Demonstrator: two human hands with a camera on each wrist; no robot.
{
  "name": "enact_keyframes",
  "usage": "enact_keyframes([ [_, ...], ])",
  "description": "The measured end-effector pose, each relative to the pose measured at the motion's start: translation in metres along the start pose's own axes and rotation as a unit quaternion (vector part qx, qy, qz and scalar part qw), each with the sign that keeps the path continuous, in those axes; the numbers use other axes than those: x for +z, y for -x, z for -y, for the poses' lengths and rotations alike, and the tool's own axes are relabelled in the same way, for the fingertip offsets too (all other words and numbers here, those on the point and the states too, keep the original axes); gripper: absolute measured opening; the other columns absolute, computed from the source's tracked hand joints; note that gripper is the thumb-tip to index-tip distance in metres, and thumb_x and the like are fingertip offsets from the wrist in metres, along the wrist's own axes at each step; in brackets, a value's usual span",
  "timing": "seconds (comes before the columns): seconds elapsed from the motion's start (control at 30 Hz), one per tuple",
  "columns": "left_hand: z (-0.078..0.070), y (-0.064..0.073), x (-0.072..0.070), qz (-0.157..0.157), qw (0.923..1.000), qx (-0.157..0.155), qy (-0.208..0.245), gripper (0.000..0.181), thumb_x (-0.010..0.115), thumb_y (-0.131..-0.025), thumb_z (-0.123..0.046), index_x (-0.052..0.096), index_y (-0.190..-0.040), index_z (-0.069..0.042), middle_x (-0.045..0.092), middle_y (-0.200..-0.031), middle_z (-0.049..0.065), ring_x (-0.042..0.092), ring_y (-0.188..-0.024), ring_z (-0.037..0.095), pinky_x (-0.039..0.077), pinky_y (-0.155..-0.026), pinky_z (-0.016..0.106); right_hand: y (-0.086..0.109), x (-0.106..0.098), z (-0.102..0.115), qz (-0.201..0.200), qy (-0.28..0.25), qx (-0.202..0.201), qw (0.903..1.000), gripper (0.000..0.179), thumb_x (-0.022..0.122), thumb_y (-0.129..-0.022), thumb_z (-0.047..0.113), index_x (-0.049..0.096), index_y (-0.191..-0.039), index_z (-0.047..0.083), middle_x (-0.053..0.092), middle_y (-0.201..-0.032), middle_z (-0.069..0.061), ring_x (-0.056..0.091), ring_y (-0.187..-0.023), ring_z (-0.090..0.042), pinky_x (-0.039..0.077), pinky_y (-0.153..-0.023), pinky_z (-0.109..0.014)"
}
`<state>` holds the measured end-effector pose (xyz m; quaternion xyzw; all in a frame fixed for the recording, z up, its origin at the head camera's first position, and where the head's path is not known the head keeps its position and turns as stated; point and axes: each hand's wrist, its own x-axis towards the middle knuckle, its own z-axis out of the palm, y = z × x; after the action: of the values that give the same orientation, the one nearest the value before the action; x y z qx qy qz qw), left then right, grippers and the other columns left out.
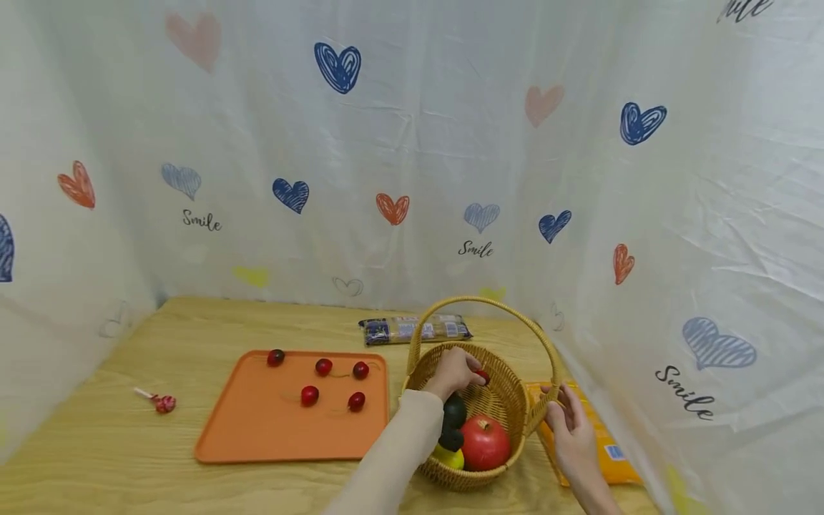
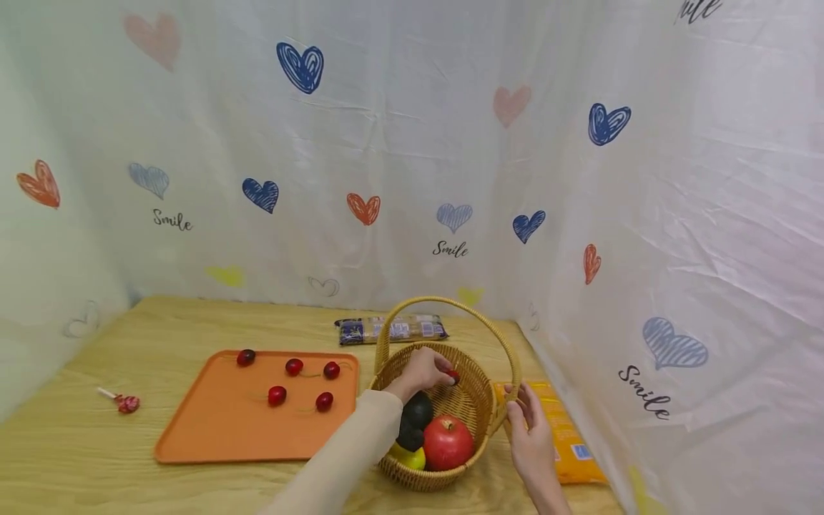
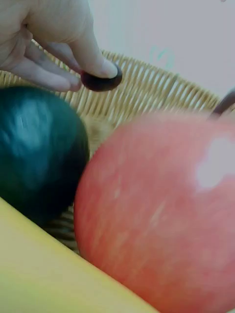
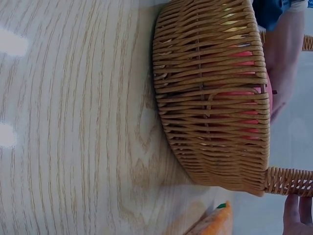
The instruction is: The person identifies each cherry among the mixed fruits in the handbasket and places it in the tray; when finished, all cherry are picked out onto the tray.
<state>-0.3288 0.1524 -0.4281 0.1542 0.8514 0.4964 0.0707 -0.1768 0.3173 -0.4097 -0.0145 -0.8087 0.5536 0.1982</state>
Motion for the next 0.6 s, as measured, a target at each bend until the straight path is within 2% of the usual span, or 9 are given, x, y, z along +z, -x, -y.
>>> enact_keyframes([
  [0.07, -0.004, 0.003, -0.005, -0.001, 0.9996, 0.017, 0.024, 0.020, 0.081, -0.074, -0.012, 0.076, -0.094, -0.009, 0.067, -0.088, -0.002, 0.061, -0.088, 0.018, 0.052, -0.070, 0.029, -0.001, 0.000, -0.001, 0.001, -0.002, -0.002, 1.0000, 0.058, 0.039, -0.103, 0.023, 0.017, -0.148, -0.005, 0.039, -0.134, -0.018, 0.043, -0.107, 0.016, 0.042, -0.084, -0.007],
  [0.17, -0.012, 0.008, -0.013, 0.006, 0.9977, 0.044, 0.052, 0.019, 0.080, -0.076, -0.012, 0.076, -0.094, -0.009, 0.068, -0.085, -0.003, 0.061, -0.082, 0.012, 0.052, -0.068, 0.027, -0.001, -0.002, -0.002, 0.002, -0.003, -0.012, 0.9999, 0.056, 0.039, -0.103, 0.023, 0.019, -0.147, -0.005, 0.043, -0.130, -0.007, 0.044, -0.108, 0.014, 0.042, -0.084, -0.008],
  [0.27, -0.018, 0.015, -0.021, 0.012, 0.9963, 0.063, 0.058, 0.020, 0.080, -0.076, -0.013, 0.076, -0.095, -0.010, 0.068, -0.083, -0.005, 0.061, -0.078, 0.008, 0.051, -0.068, 0.024, -0.002, -0.005, -0.003, -0.001, 0.004, -0.022, 0.9998, 0.057, 0.040, -0.103, 0.024, 0.020, -0.146, -0.006, 0.044, -0.125, 0.005, 0.043, -0.108, 0.016, 0.042, -0.083, -0.007],
  [0.43, -0.019, 0.030, -0.037, 0.006, 0.9956, 0.078, 0.051, 0.023, 0.080, -0.076, -0.015, 0.075, -0.098, -0.010, 0.070, -0.085, -0.005, 0.062, -0.080, 0.007, 0.051, -0.069, 0.023, -0.003, -0.005, -0.004, 0.002, 0.002, -0.023, 0.9997, 0.059, 0.041, -0.102, 0.023, 0.017, -0.147, -0.007, 0.043, -0.124, 0.009, 0.042, -0.107, 0.018, 0.042, -0.082, -0.007],
  [0.6, -0.010, 0.046, -0.051, 0.006, 0.9955, 0.068, 0.066, 0.025, 0.080, -0.076, -0.017, 0.075, -0.099, -0.011, 0.070, -0.088, -0.005, 0.063, -0.083, 0.007, 0.052, -0.071, 0.023, -0.002, -0.001, -0.006, 0.009, -0.024, -0.036, 0.9990, 0.055, 0.041, -0.102, 0.021, 0.021, -0.145, -0.007, 0.044, -0.121, 0.010, 0.045, -0.107, 0.014, 0.043, -0.082, -0.008],
])
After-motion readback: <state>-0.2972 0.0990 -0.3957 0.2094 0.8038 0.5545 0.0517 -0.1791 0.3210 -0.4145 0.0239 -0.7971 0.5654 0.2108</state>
